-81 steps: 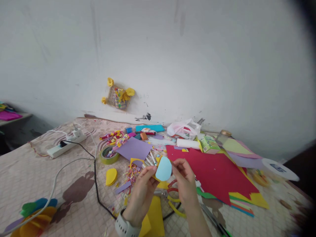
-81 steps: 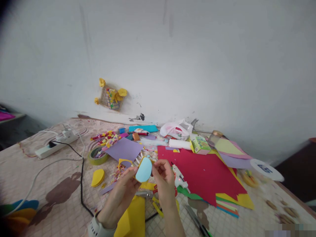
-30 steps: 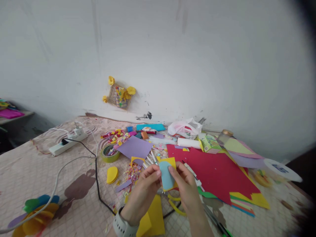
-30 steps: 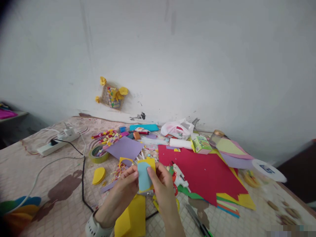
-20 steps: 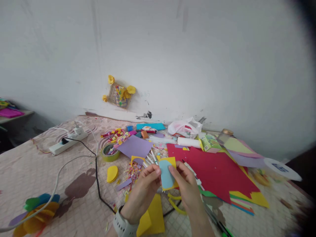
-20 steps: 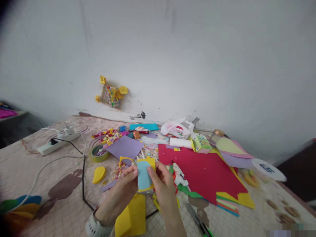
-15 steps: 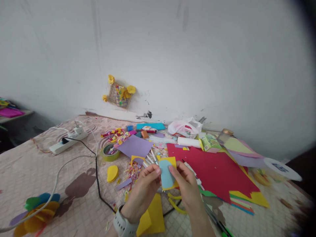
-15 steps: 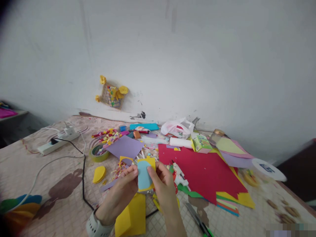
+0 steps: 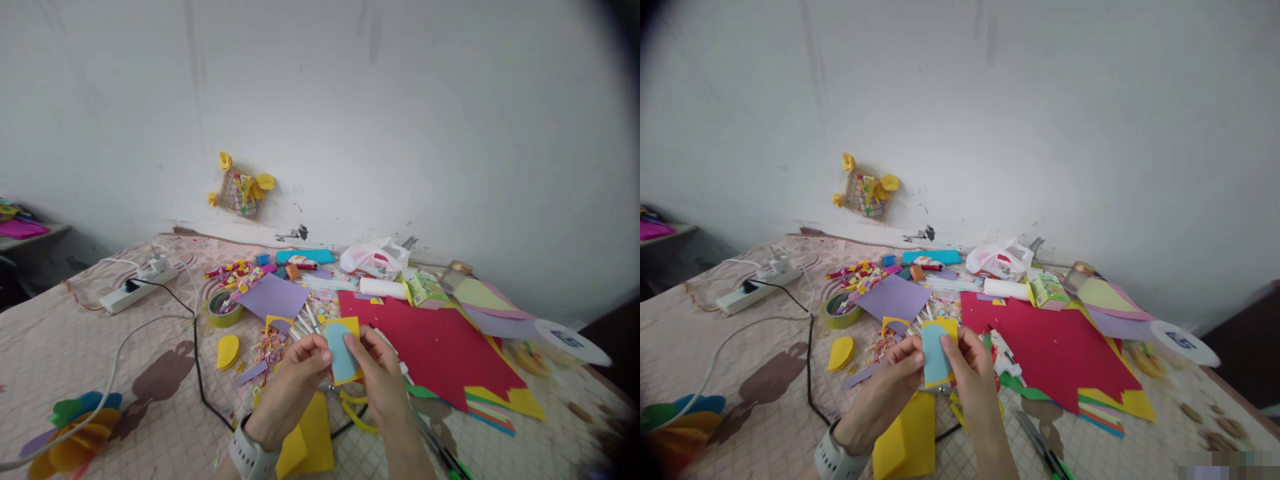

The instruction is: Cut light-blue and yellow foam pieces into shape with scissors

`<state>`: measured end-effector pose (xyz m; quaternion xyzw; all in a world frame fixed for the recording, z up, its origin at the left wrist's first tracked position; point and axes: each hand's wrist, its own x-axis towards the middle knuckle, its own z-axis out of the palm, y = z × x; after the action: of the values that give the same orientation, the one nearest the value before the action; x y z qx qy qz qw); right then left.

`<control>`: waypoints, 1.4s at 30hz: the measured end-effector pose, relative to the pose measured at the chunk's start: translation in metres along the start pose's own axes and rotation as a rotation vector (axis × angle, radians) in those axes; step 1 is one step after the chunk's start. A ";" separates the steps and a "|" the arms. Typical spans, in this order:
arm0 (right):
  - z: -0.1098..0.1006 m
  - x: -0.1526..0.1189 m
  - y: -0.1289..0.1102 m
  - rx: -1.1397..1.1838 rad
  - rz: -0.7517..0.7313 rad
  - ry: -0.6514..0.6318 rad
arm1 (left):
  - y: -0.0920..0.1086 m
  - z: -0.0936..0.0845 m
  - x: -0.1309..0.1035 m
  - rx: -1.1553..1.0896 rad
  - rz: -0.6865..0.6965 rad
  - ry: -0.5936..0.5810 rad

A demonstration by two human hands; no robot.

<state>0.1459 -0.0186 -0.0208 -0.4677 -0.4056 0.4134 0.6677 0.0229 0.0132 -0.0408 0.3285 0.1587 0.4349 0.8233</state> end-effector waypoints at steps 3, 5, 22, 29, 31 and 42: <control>-0.001 0.001 0.001 0.002 0.004 0.014 | 0.000 0.001 -0.001 0.024 -0.010 -0.026; -0.003 0.001 0.001 -0.013 -0.001 0.017 | 0.002 0.002 -0.001 0.066 -0.017 -0.034; -0.007 0.001 -0.001 -0.182 0.075 -0.257 | 0.023 -0.003 -0.001 0.596 0.210 0.249; -0.011 0.001 0.000 -0.310 0.056 -0.235 | 0.028 0.001 -0.002 0.590 0.072 0.167; -0.013 0.001 -0.002 -0.395 0.045 -0.297 | 0.030 0.001 -0.002 0.587 0.025 0.125; -0.017 -0.004 -0.029 -0.865 -0.055 -0.507 | 0.033 -0.001 -0.006 0.882 -0.087 -0.049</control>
<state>0.1648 -0.0338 0.0023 -0.5756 -0.7017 0.2901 0.3037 -0.0013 0.0221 -0.0198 0.6515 0.3234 0.2828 0.6253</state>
